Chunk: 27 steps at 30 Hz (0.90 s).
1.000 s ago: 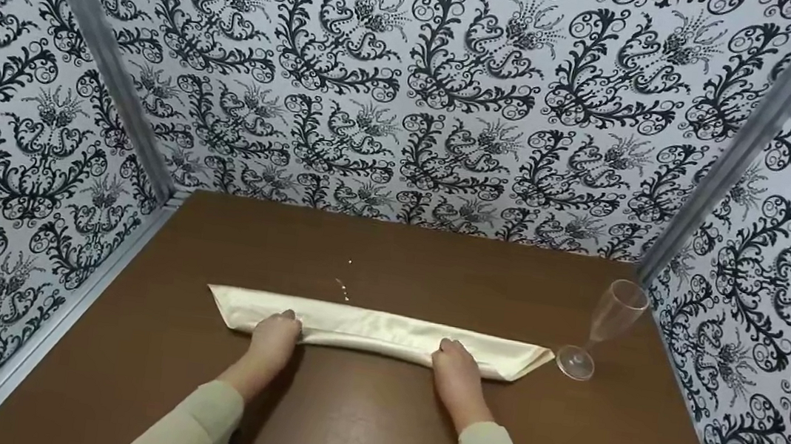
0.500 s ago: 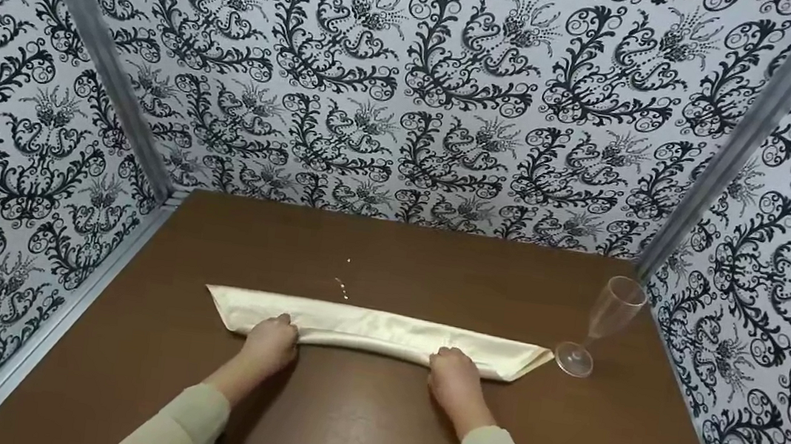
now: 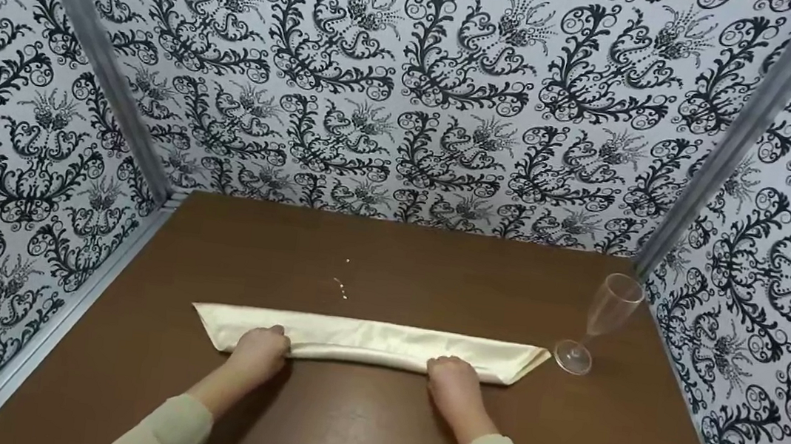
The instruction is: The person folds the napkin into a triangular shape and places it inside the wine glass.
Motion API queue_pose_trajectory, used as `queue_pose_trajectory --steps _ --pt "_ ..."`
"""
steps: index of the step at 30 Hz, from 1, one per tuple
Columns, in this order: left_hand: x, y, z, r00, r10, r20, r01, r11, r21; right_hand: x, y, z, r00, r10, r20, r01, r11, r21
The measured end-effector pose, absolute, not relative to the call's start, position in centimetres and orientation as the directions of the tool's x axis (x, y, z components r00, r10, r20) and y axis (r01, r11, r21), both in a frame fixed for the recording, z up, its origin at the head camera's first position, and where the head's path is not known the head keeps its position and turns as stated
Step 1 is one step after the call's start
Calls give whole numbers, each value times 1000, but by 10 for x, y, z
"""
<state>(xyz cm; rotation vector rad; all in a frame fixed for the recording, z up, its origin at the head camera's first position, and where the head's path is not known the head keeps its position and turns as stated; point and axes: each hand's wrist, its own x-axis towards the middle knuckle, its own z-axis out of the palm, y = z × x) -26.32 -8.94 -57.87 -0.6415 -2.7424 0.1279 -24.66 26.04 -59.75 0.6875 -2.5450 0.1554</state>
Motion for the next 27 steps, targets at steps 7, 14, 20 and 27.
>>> queue_pose_trajectory --steps 7,14,20,27 --pt "-264 -91 -583 -851 435 295 421 900 -112 -247 261 -601 -706 -427 565 -526 850 -14" --pt "-265 -94 -586 -851 428 306 418 903 -102 -250 260 -600 -772 -347 532 -470 876 -112" --pt "-269 -100 -587 -846 420 329 421 904 -74 -252 261 -599 -800 -309 515 -453 873 -180" --pt "-276 -106 -588 -887 337 316 372 927 53 -255 261 -599 -836 -273 477 -414 883 -220"
